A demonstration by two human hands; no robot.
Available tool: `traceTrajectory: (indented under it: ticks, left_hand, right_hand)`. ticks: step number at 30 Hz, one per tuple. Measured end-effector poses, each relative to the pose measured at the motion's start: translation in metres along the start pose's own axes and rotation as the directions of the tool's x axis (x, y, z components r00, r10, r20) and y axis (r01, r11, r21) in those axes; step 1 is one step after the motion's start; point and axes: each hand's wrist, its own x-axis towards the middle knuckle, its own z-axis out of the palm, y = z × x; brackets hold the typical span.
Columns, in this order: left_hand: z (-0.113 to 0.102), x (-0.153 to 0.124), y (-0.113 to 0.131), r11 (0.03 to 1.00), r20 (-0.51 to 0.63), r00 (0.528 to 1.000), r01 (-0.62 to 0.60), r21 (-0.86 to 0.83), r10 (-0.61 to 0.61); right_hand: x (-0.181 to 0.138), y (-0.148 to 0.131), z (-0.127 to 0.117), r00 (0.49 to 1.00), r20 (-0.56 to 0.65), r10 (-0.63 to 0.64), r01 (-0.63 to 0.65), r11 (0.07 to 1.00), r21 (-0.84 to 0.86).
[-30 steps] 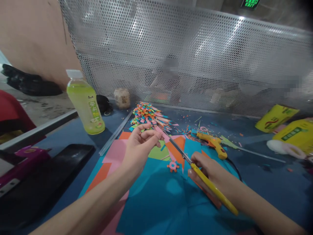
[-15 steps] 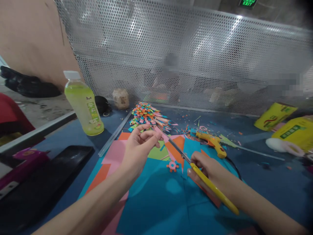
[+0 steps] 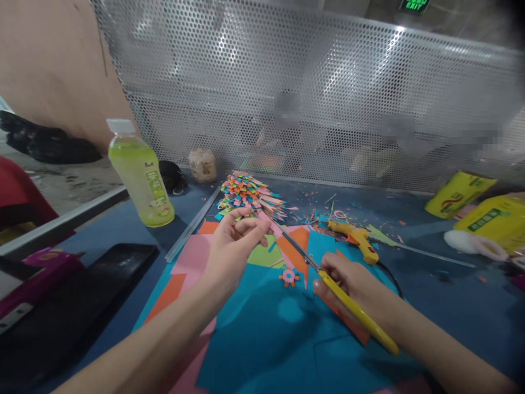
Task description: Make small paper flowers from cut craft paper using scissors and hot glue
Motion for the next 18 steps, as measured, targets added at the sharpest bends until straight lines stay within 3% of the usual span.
traceTrajectory:
  ticks: [6, 10, 14, 18]
  left_hand:
    - [0.0, 0.0, 0.0, 1.0, 0.008, 1.0, -0.007, -0.003, 0.007]
    - [0.0, 0.0, 0.0, 1.0, -0.006, 1.0, -0.003, 0.014, 0.003]
    - [-0.003, 0.005, -0.002, 0.999, -0.05, 0.999, 0.018, 0.037, -0.016]
    - [-0.007, 0.009, -0.006, 0.996, -0.048, 0.999, 0.023, 0.092, -0.019]
  right_hand:
    - [0.003, 0.002, 0.0, 1.0, -0.023, -0.004, 0.004, 1.0, -0.004]
    - [0.012, 0.012, -0.001, 0.994, -0.101, 0.032, -0.046, 0.989, -0.141]
    - [0.025, 0.023, -0.004, 0.957, -0.237, 0.169, -0.243, 0.912, -0.329]
    - [0.033, 0.029, -0.006, 0.921, -0.27, 0.282, -0.374, 0.834, -0.406]
